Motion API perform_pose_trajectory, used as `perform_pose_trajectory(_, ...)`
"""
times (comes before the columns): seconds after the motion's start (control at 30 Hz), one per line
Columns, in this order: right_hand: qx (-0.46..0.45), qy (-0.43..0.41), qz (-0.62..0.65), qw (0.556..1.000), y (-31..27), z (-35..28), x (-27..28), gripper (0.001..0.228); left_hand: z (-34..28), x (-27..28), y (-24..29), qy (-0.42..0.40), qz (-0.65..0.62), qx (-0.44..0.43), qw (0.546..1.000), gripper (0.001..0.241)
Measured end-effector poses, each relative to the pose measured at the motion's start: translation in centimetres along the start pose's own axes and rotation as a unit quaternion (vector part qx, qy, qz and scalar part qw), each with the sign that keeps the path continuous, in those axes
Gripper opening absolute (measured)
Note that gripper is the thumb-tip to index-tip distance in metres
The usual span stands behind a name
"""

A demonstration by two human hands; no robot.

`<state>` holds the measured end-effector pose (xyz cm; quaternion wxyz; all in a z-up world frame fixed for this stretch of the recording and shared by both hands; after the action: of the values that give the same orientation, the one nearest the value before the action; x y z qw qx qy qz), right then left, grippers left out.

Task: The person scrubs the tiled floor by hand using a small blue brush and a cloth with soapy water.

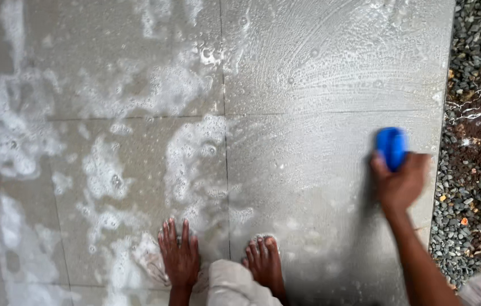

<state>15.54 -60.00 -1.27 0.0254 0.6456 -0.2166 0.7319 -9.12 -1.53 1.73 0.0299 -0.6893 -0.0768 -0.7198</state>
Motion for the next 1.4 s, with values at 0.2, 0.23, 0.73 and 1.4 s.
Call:
perform_pose_trajectory(0.2, -0.027, -0.046, 0.132, 0.990, -9.6, -11.2, -1.0, 0.035, -8.1, 3.1, 4.1, -0.014, -0.067, 0.183, 0.981, 0.070)
perform_pose_trajectory(0.23, -0.022, -0.046, 0.135, 0.989, -12.7, -14.1, -0.8, 0.035, -6.9, 0.5, 9.8, -0.009, -0.066, 0.187, 0.980, 0.070)
perform_pose_trajectory(0.73, 0.059, -0.028, 0.084, 0.994, -11.9, -14.2, -2.0, 0.043, -9.6, -0.3, 1.5, 0.071, -0.040, 0.158, 0.984, 0.070)
perform_pose_trajectory(1.4, 0.174, -0.307, 0.155, 0.923, -6.0, -24.5, -5.2, 0.059, 8.6, -2.2, 6.7, 0.040, -0.080, 0.166, 0.982, 0.069)
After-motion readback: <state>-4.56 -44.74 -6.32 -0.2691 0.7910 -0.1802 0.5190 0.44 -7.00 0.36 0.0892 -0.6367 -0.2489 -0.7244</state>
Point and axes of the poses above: each hand's wrist, its own z-axis towards the middle knuckle, its own x-axis out of the back of the hand, y = z × x, the point moved 7 cm from there along z, towards the middle knuckle, and after that the axes turned 1 degree about y, right-handed, at the moved point
